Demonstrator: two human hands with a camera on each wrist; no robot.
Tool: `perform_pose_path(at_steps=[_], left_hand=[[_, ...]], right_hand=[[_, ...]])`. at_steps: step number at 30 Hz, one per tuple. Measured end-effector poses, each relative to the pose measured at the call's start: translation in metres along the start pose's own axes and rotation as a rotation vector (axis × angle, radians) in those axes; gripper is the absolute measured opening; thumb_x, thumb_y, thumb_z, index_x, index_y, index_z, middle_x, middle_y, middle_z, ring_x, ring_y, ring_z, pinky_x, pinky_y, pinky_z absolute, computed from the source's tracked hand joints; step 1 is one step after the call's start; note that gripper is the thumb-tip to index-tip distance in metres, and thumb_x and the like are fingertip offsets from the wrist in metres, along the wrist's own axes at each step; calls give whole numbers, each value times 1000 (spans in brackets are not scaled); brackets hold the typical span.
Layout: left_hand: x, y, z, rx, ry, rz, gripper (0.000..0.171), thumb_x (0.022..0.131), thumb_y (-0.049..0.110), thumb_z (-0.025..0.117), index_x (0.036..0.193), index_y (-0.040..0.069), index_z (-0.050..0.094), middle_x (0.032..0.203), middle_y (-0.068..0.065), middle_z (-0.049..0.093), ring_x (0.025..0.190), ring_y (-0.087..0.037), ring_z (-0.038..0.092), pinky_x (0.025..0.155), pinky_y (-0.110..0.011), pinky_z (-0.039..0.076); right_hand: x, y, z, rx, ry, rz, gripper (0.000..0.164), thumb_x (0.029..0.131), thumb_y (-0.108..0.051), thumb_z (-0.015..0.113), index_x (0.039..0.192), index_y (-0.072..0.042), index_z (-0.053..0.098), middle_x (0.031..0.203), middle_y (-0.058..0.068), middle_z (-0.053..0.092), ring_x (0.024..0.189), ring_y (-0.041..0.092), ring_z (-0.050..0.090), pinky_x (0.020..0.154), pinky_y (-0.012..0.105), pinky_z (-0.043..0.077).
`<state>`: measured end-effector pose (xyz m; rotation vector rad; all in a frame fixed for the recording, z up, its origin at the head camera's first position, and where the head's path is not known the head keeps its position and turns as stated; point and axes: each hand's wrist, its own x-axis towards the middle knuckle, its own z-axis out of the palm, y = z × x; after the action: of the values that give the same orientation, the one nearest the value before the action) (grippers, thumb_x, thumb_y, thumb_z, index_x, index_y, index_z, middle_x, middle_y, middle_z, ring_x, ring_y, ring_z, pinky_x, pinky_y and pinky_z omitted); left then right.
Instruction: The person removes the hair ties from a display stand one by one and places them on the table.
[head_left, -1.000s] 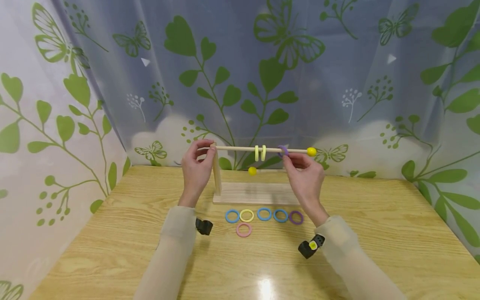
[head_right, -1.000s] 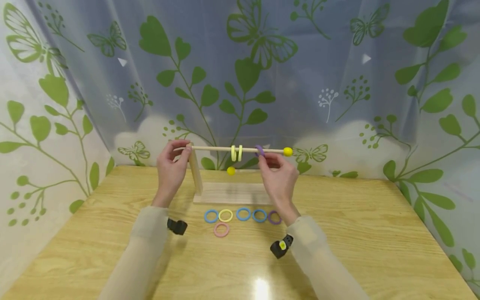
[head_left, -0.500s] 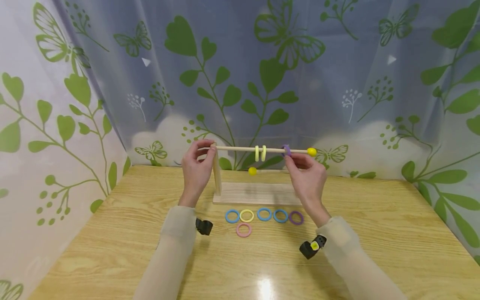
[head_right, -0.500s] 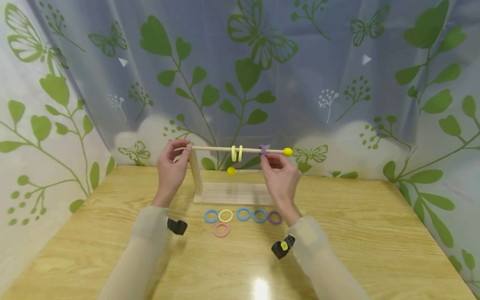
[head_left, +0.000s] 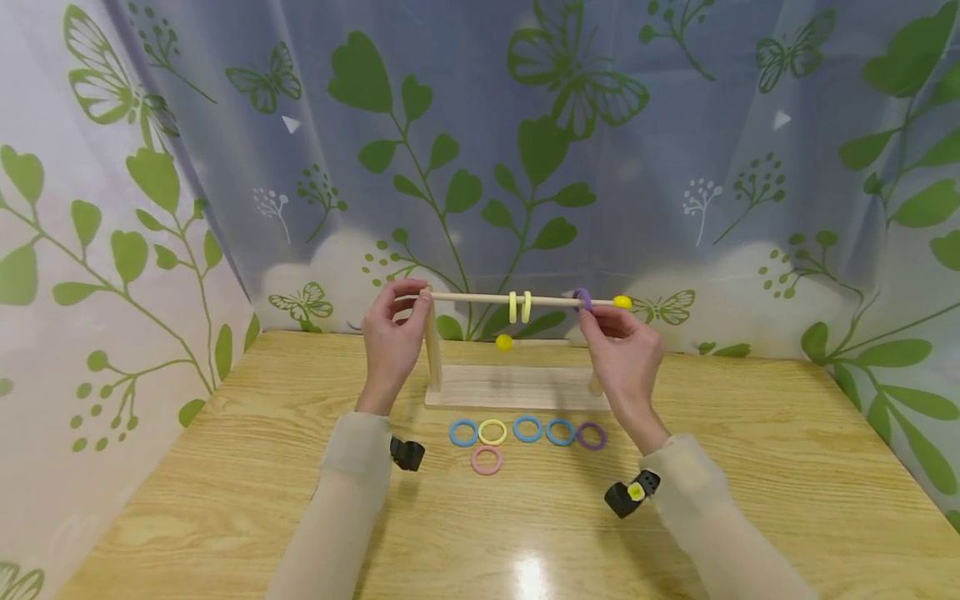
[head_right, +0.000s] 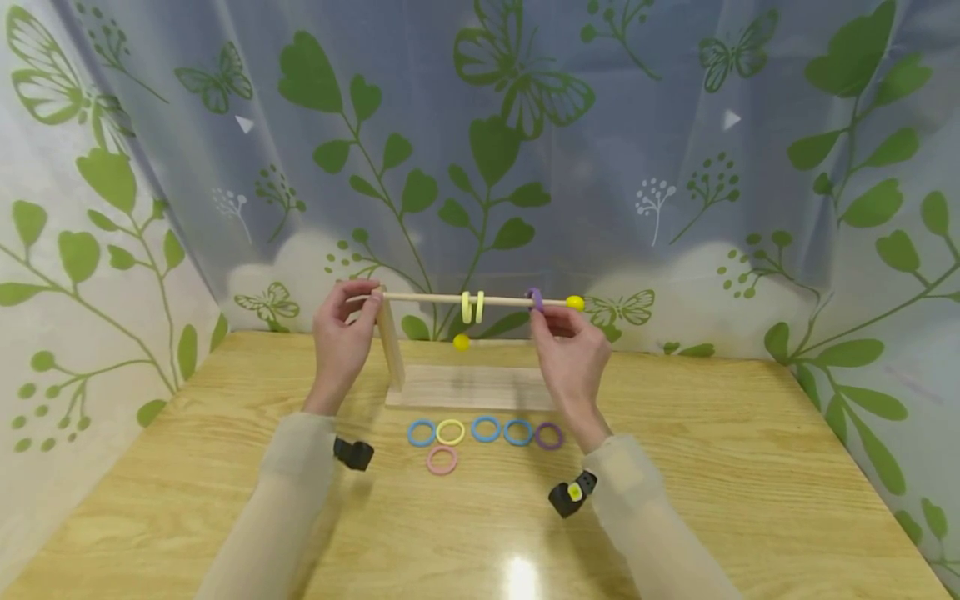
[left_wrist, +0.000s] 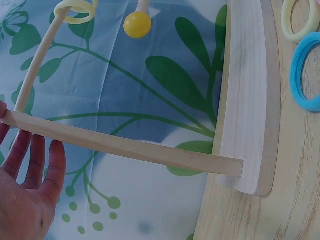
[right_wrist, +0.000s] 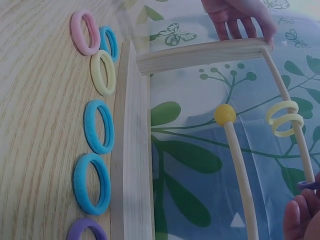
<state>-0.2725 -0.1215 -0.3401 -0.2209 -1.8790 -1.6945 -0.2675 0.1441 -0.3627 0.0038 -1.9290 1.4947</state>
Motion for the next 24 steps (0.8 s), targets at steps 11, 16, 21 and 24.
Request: perform_pose_path(at_steps=[11,16,21,24], left_hand=[[0,0,0,-3,1,15,19,99,5,64,114,-5,68,111,-26,67,98,-36,65,69,-10,50],[0,0,-1,0,0,15,19,99,5,64,114,-5,68,111,-26,67,98,-36,65,69,-10,50],[0,0,0,-3,1,12,18,99,5,64,114,-5,68,111,-26,67,98,-35,65,69,-10,50],[0,1,0,0,3,12,18,99,4,64,114,-6,68,111,-26,67,97,-35,65,68,-10,50]], right_hand=[[2,3,-7,-17,24,-13,15,89,-19,80,96,-7,81,88,12,79,70,-6,66,58,11,49],[3,2,-10,-7,39,-17,14,89,-18,80,95,-6,81,90,16,79,69,-8,66,58,11,48],[4,1,-13,-10,43,-24,15,89,-18,80,96,-5,81,92,18,79,70,-9,65,61,10,49],[4,1,-14,-8,43,-23,15,89,-18,80,96,-5,81,93,19,78,70,-9,65,61,9,49]])
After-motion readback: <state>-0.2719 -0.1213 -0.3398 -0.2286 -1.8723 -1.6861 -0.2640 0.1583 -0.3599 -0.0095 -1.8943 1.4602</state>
